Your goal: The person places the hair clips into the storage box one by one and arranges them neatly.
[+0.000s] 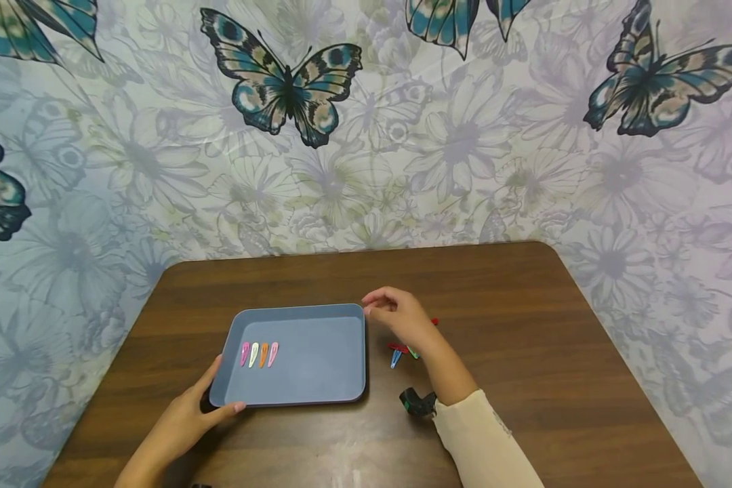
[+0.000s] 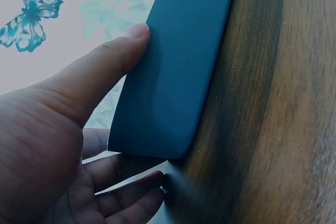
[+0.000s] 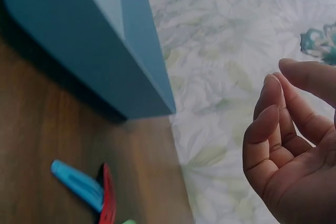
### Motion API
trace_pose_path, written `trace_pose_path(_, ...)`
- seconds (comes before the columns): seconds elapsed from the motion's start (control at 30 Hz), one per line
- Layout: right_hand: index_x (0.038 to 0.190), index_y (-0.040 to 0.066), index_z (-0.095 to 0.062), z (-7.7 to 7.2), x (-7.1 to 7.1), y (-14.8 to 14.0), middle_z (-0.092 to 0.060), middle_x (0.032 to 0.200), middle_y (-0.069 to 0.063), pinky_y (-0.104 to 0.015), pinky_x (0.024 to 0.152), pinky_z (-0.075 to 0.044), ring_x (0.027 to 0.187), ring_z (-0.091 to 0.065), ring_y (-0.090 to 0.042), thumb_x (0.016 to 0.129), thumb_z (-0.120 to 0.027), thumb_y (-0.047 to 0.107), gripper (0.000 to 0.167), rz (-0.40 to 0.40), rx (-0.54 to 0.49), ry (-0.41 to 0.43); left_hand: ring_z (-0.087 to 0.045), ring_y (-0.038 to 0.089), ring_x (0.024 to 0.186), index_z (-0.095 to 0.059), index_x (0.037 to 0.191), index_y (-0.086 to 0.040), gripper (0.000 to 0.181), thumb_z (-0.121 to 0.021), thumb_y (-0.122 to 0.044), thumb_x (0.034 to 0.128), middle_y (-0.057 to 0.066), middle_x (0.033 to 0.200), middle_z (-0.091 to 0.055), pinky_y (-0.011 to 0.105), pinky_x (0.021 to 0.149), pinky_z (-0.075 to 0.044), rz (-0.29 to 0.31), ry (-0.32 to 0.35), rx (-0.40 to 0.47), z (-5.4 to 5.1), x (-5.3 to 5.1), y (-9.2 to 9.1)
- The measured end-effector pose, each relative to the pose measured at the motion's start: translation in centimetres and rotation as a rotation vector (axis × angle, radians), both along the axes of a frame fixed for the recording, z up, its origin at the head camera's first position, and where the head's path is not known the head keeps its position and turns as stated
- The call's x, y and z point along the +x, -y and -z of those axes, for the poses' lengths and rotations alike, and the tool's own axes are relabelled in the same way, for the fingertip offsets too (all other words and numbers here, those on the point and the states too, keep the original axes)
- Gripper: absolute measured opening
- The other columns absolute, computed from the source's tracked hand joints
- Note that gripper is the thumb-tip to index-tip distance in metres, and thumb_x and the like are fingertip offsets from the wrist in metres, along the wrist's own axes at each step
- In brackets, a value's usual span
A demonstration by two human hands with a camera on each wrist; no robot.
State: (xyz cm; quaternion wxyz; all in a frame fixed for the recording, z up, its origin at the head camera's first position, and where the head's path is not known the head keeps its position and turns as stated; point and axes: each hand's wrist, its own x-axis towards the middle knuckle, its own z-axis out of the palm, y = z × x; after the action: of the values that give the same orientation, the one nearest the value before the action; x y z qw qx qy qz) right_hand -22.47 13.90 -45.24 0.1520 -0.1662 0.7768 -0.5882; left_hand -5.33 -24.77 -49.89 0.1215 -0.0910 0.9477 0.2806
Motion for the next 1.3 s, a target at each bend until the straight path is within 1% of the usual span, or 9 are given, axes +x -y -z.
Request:
trace_pose_path(0.03, 0.118, 0.009, -0.069, 0.2, 0.0, -0.2, -0.069, 0.109, -0.013, -0.032, 0.08, -0.053, 0.094, -0.062, -0.032, 0.097, -0.07, 0.025, 0.027, 0.011, 0.007, 0.003, -0.035, 0.057, 0.142, -0.004, 0.165, -0.017, 0.119, -0.066, -0.075, 0.081, 0.033, 0.159, -0.03, 0.071, 0.108, -0.036, 0.001, 0.0, 0.001, 0.0, 0.0, 0.0)
trace_pose_path(0.1, 0.119, 0.006, -0.069, 0.7, 0.0, -0.7, -0.069, 0.108, -0.012, -0.03, 0.08, -0.053, 0.094, -0.063, -0.029, 0.096, -0.07, 0.023, 0.028, 0.028, 0.016, 0.008, -0.035, 0.057, 0.142, -0.004, 0.165, -0.017, 0.119, -0.066, -0.075, 0.0812, 0.033, 0.159, -0.03, 0.071, 0.109, -0.036, 0.001, -0.001, 0.004, 0.0, 0.0, 0.0)
trace_pose_path(0.27, 0.121, 0.0, -0.067, 1.6, 0.3, -1.7, -0.068, 0.104, -0.011, -0.035, 0.079, -0.054, 0.092, -0.062, -0.028, 0.096, -0.071, 0.02, 0.033, 0.061, 0.042, 0.022, -0.034, 0.057, 0.143, -0.004, 0.164, -0.017, 0.119, -0.067, -0.074, 0.0812, 0.034, 0.159, -0.03, 0.07, 0.109, -0.036, -0.002, 0.003, 0.01, -0.1, 0.0, 0.0)
trace_pose_path(0.37, 0.122, -0.001, -0.066, 2.0, 0.4, -2.4, -0.066, 0.102, -0.009, -0.033, 0.076, -0.052, 0.086, -0.059, -0.021, 0.096, -0.071, 0.02, 0.033, 0.08, 0.069, 0.033, -0.035, 0.057, 0.143, -0.004, 0.164, -0.016, 0.119, -0.067, -0.074, 0.0813, 0.034, 0.159, -0.031, 0.07, 0.108, -0.036, -0.004, 0.003, 0.011, -0.2, 0.1, -0.1)
trace_pose_path(0.47, 0.121, -0.001, -0.066, 2.6, 0.5, -2.9, -0.066, 0.1, -0.008, -0.032, 0.073, -0.051, 0.083, -0.057, -0.017, 0.096, -0.071, 0.019, 0.033, 0.099, 0.08, 0.05, -0.036, 0.057, 0.142, -0.005, 0.165, -0.016, 0.118, -0.067, -0.073, 0.0816, 0.034, 0.158, -0.031, 0.07, 0.108, -0.037, -0.002, 0.0, 0.012, -0.2, 0.1, -0.1)
trace_pose_path(0.7, 0.121, -0.004, -0.066, 3.7, 0.7, -4.1, -0.068, 0.101, -0.012, -0.031, 0.071, -0.053, 0.085, -0.059, -0.022, 0.096, -0.07, 0.016, 0.032, 0.109, 0.098, 0.055, -0.036, 0.056, 0.142, -0.004, 0.164, -0.017, 0.118, -0.067, -0.074, 0.0816, 0.034, 0.159, -0.031, 0.07, 0.108, -0.038, -0.001, -0.003, 0.018, -0.2, 0.0, 0.0)
trace_pose_path(1.0, 0.118, -0.004, -0.068, 4.7, 1.1, -5.3, -0.068, 0.099, -0.014, -0.03, 0.073, -0.054, 0.084, -0.06, -0.019, 0.095, -0.069, 0.011, 0.027, 0.143, 0.14, 0.078, -0.035, 0.057, 0.142, -0.002, 0.164, -0.017, 0.12, -0.066, -0.074, 0.0812, 0.035, 0.159, -0.03, 0.071, 0.107, -0.037, 0.001, 0.011, 0.011, -0.2, -0.1, -0.1)
trace_pose_path(1.17, 0.115, 0.0, -0.07, 5.1, 1.3, -5.7, -0.067, 0.095, -0.01, -0.03, 0.075, -0.049, 0.084, -0.058, -0.018, 0.094, -0.069, 0.013, 0.025, 0.153, 0.208, 0.07, -0.035, 0.058, 0.142, -0.002, 0.164, -0.017, 0.12, -0.066, -0.075, 0.0814, 0.036, 0.158, -0.03, 0.071, 0.106, -0.038, 0.002, 0.015, 0.001, -0.2, -0.2, -0.1)
trace_pose_path(1.3, 0.113, 0.002, -0.071, 5.7, 1.3, -5.9, -0.067, 0.094, -0.007, -0.028, 0.074, -0.048, 0.083, -0.057, -0.017, 0.093, -0.07, 0.012, 0.022, 0.157, 0.252, 0.067, -0.035, 0.058, 0.142, -0.002, 0.164, -0.017, 0.119, -0.066, -0.074, 0.0817, 0.035, 0.159, -0.029, 0.071, 0.107, -0.037, 0.0, 0.018, -0.001, -0.2, -0.2, 0.0)
